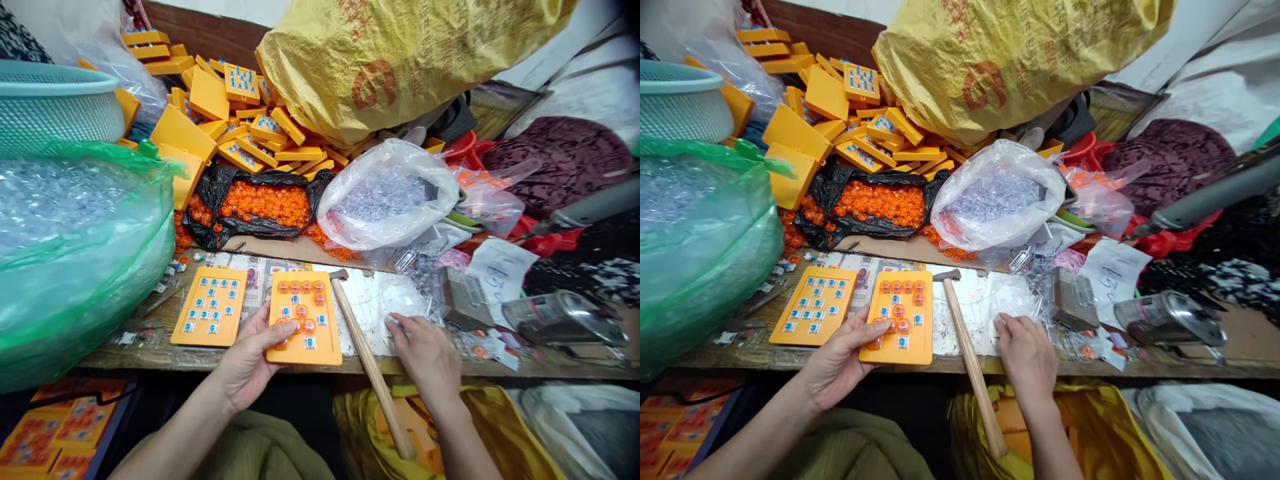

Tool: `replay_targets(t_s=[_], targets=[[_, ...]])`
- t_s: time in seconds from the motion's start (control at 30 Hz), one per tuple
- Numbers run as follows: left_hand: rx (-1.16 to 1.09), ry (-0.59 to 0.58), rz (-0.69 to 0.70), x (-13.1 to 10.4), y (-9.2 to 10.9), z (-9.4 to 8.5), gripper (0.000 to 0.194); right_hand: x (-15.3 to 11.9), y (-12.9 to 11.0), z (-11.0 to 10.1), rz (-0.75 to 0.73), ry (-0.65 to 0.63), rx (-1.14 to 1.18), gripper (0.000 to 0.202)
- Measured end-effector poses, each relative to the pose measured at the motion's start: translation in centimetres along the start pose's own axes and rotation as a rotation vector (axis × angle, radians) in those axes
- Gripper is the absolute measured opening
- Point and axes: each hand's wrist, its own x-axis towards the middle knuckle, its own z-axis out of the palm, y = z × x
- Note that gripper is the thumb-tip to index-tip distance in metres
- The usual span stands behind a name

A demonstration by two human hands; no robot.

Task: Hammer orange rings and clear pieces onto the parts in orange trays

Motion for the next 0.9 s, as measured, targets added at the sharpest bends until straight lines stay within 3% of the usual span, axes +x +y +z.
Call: replay_targets(t_s=[0.1, 0.17, 0.27, 0.33, 0.43, 0.6, 0.73, 0.9], targets=[[0.015, -0.053, 0.040, -0.8, 0.1, 0.0, 0.061, 0.7, -2.4, -1.1, -0.055, 0.128, 0.127, 0.037], [0.025, -0.083, 0.062, -1.2, 0.1, 0.0, 0.064, 0.3, -4.2, -2.7, -0.134, 0.161, 0.392, 0.036], [0.026, -0.142, 0.104, -1.4, -0.2, -0.1, 0.067, -1.5, -7.3, -5.1, -0.244, -0.024, 0.834, 0.031], [0.024, -0.191, 0.123, -1.4, -0.4, -0.1, 0.067, -2.7, -9.2, -5.9, -0.308, -0.129, 0.969, 0.022], [0.046, -0.219, 0.180, -1.3, -0.8, 0.0, 0.074, -3.6, -10.8, -6.1, -0.359, -0.190, 1.018, 0.005], [0.115, -0.170, 0.273, -1.2, -1.5, -0.2, 0.086, -3.9, -11.0, -5.4, -0.356, -0.225, 1.036, 0.010], [0.182, -0.122, 0.368, -1.0, -2.3, -0.5, 0.077, -4.3, -11.3, -4.8, -0.163, -0.094, 1.066, 0.006], [0.365, -0.075, 0.481, -0.8, -3.1, -0.9, 0.070, -4.6, -12.4, -4.0, 0.231, -0.426, 1.568, 0.037]])
